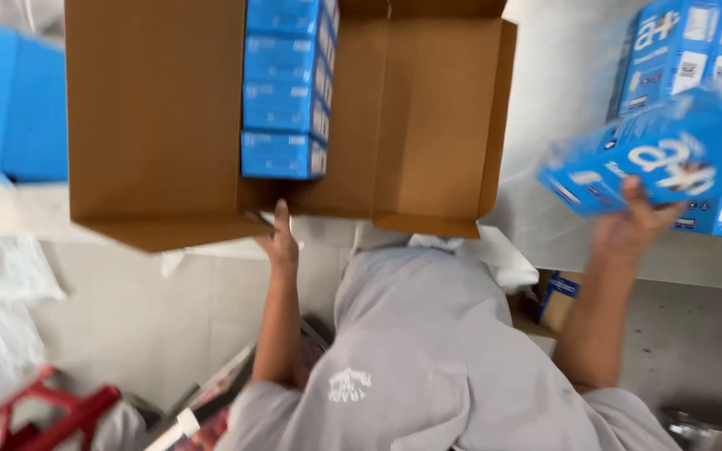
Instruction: Packing blue milk cartons into a cardboard box and cutting plastic wrap with a utility knife.
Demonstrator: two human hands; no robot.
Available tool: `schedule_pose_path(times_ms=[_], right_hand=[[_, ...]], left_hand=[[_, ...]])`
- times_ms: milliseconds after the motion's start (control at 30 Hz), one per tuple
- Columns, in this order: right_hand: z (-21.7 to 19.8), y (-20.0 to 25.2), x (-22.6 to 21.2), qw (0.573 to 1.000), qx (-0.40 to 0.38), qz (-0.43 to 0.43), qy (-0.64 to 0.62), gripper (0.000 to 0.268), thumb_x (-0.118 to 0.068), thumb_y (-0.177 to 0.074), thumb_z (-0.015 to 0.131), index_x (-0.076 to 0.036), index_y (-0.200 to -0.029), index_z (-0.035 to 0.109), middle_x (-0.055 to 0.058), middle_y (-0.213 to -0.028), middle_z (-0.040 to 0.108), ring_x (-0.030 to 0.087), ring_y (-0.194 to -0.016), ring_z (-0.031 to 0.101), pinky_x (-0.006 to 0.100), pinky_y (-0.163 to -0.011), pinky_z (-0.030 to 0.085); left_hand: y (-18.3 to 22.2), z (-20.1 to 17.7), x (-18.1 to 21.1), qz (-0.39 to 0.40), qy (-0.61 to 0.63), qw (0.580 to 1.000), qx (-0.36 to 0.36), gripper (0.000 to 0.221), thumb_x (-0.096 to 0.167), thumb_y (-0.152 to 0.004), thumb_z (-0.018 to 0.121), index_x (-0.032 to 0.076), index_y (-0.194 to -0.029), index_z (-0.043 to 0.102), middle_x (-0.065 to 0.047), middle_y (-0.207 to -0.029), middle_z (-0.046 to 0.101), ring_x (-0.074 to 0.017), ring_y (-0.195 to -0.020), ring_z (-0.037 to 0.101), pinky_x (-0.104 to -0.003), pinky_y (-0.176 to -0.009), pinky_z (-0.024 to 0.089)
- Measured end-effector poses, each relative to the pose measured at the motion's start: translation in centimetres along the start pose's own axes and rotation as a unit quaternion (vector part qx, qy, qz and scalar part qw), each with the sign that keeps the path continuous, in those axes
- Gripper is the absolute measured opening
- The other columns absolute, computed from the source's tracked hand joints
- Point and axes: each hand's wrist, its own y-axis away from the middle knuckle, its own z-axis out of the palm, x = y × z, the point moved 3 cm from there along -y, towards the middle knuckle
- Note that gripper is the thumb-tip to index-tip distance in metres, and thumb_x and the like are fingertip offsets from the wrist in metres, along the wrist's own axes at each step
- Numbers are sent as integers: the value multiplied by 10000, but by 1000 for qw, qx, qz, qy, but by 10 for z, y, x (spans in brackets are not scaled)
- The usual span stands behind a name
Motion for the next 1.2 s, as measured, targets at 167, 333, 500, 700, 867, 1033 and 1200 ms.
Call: schedule_pose_path(times_ms=[167,333,500,700,867,1033,1200], right_hand=[[56,48,76,953,-159,126,227,580,-54,-872,884,-49,-1371,588,79,-1327,638,245,-1256,630,402,-1098,560],[124,97,138,820,-405,3,404,498,-179,-821,920,-48,-1231,668,131,-1206,698,276,-1152,671,429,-1053,531],[182,129,159,865,-461,139,140,581,-250,-853,875,-51,-1250,499,167,-1348,613,271,-1326,584,394,-1137,478],[187,134,193,844,-440,136,274,533,-216,-793,868,-35,-1136,503,180,-1259,684,273,-1209,672,365,-1015,530],[190,144,205,843,-442,131,277,525,-213,-802,867,-29,-1133,504,181,-1255,659,274,-1198,656,374,-1009,524],[191,153,217,825,-464,129,295,665,-321,-761,923,-28,-1191,509,196,-1314,593,290,-1253,625,410,-1041,519],[174,164,257,757,-576,144,273,1258,-493,-660,983,-36,-1560,232,253,-1562,219,351,-1534,207,483,-1240,270]], left_hand=[[-2,-5,8,8,-21,999,-22,607,100,-977,741,-116,-1449,427,-182,-1472,477,-248,-1338,448,-352,-1193,326],[4,-12,-6,-40,2,999,-21,473,70,-904,732,-83,-1299,521,-114,-1279,550,-185,-1145,525,-307,-1027,437],[3,-11,9,-8,-17,998,-54,216,54,-888,746,0,-978,557,-3,-989,523,-113,-892,491,-271,-799,442],[10,-26,-25,-46,1,994,-103,331,29,-944,754,81,-737,501,37,-737,495,-79,-664,443,-263,-613,373],[12,-26,-28,-70,15,992,-103,246,32,-929,736,65,-784,540,34,-761,492,-79,-668,438,-259,-595,366],[21,-44,-79,-45,19,993,-104,177,42,-940,710,42,-789,618,5,-808,584,-112,-720,533,-281,-627,434],[40,-80,-185,-48,240,967,-69,44,36,-1011,597,79,-1013,585,40,-1040,553,-86,-934,481,-272,-857,408]])
